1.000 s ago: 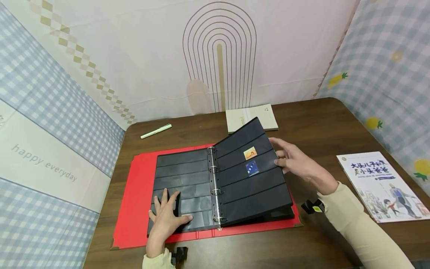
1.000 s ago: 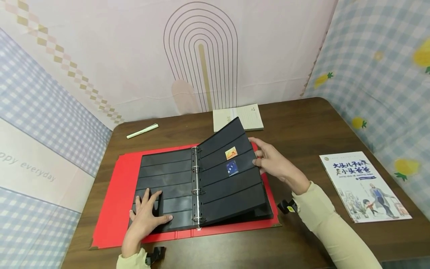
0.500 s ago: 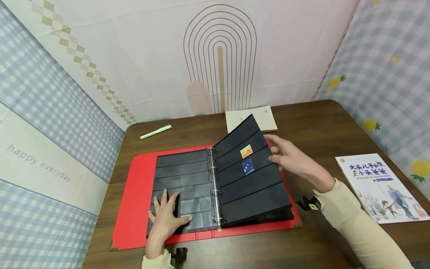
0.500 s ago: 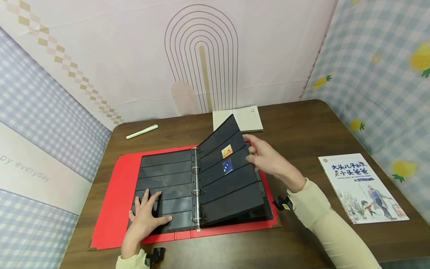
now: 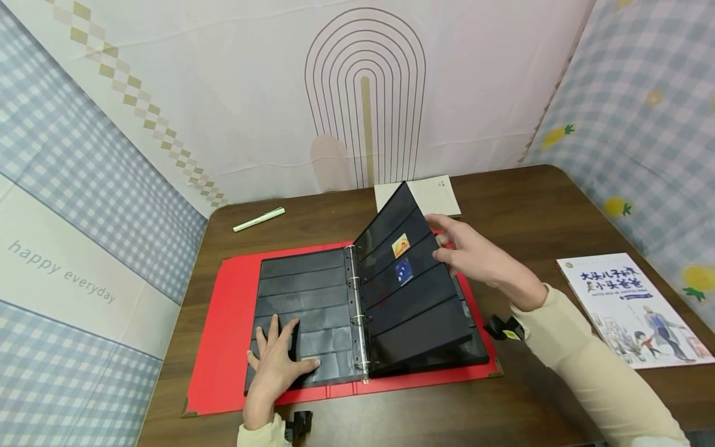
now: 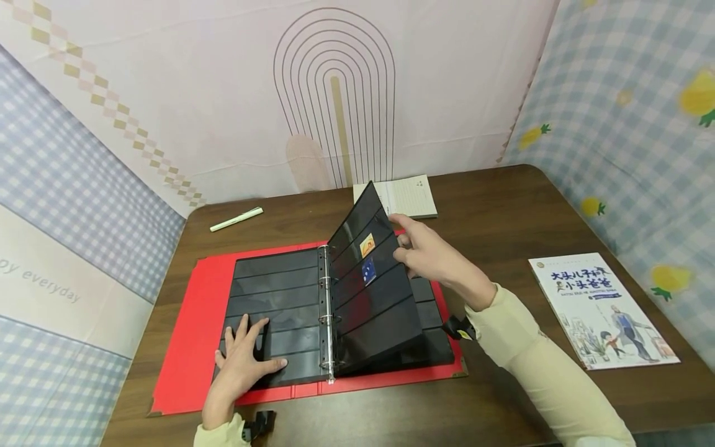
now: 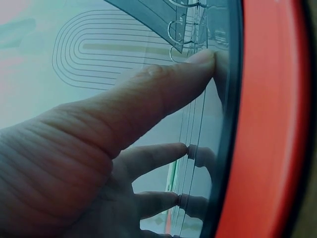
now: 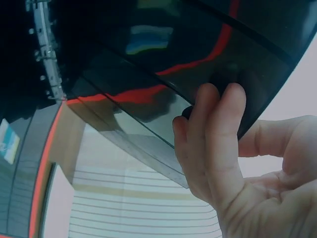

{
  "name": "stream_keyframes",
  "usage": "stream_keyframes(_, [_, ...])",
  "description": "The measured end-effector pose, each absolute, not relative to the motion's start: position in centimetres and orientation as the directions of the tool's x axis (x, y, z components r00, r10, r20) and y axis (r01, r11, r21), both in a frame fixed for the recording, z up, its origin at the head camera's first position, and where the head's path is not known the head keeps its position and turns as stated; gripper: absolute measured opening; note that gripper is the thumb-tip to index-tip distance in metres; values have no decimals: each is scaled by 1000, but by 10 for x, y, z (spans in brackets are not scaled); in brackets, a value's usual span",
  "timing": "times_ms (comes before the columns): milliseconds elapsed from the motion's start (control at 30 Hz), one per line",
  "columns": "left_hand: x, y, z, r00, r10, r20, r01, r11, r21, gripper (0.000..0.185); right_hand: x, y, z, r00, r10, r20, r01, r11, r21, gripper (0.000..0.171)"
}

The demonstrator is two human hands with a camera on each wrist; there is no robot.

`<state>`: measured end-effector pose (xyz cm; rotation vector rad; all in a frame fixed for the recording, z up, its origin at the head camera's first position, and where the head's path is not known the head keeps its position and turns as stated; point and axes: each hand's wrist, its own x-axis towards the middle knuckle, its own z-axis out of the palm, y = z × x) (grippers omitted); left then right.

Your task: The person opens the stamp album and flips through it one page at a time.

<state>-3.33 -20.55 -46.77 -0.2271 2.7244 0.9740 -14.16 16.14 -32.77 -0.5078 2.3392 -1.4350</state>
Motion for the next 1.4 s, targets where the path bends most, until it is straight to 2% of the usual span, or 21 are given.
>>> stream_keyframes(267, [-33,-206,-468,-959,-67,-277,-228,763,605,95,-143,150,-314,-852,-516,-84,-164,416,-894,67])
stream_keyframes(767, [-31,-204,-470,-963,-65,-260,-215,767,605,94,-146,130,-308,-845,-528,-79,-127,343,-931,66])
stream_keyframes(1167, [-33,-204,-468,-966,-70,-247,-212,764,609,92,-149,113,-302,-831,-556,-29,-190,332,-924,66])
stream_keyframes(1400, [-32,-202,-469,-966,-78,-245,-214,773,597,92,-146,104,-300,-842,-537,-60,-137,320,-937,65])
